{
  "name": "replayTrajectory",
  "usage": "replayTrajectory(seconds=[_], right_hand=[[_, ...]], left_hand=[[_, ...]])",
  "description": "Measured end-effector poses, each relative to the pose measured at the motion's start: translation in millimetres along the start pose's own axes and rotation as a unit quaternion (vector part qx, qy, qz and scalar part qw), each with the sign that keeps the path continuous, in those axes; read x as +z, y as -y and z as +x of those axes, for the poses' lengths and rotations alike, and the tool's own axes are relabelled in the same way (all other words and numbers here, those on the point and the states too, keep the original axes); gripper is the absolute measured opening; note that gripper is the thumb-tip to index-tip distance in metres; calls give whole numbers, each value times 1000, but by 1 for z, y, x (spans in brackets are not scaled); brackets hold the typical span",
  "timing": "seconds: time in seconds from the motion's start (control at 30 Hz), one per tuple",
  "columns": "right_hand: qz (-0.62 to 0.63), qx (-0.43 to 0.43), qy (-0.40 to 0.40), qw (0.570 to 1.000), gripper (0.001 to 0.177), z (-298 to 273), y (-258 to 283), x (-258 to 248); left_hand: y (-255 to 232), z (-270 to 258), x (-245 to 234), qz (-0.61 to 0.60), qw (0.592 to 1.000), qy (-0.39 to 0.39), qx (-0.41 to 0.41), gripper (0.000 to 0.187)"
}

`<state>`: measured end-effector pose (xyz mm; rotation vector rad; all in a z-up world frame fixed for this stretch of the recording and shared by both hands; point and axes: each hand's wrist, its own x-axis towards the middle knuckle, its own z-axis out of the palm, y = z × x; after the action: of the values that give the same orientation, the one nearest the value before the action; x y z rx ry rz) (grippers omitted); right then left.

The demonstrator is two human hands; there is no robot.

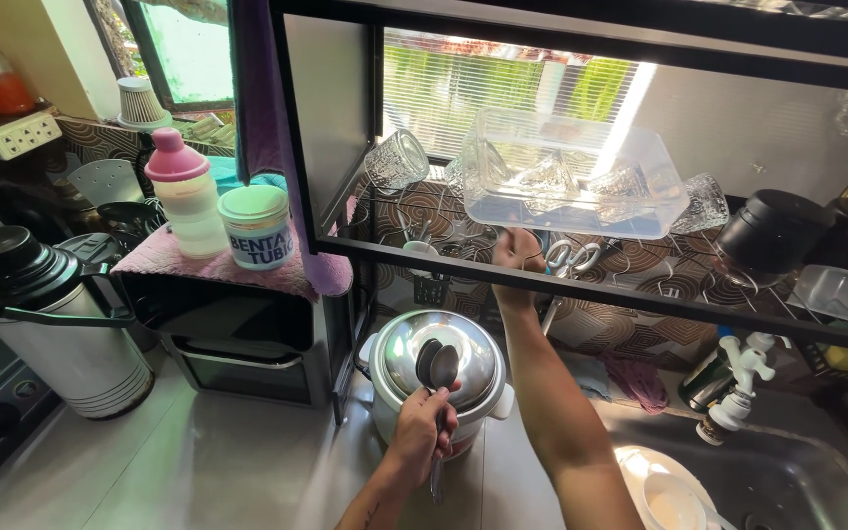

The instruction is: Set the dining table with plates, bowls, and cutlery.

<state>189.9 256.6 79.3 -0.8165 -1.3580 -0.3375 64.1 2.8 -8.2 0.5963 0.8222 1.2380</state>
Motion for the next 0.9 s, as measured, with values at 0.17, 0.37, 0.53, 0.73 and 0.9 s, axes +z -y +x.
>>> replayTrajectory(seconds=[0.17, 0.37, 0.53, 0.73, 0.9], right_hand=[[130, 241, 98, 957, 20, 10, -2, 32], [202, 285, 184, 919, 28, 8, 13, 41], [335, 204, 124, 911, 31, -2, -3, 62], [243, 215, 288, 901, 36, 5, 5, 49], [491, 321, 396, 706, 22, -30, -119, 129]], left_hand=[[6, -3, 6, -3, 1000, -5, 3, 33], [-2, -13, 9, -12, 1000, -10, -5, 33], [-4, -11, -6, -15, 1000, -17, 7, 34], [-4, -8, -16, -28, 999, -20, 24, 33], [-5, -5, -18, -22, 999, -25, 30, 33]])
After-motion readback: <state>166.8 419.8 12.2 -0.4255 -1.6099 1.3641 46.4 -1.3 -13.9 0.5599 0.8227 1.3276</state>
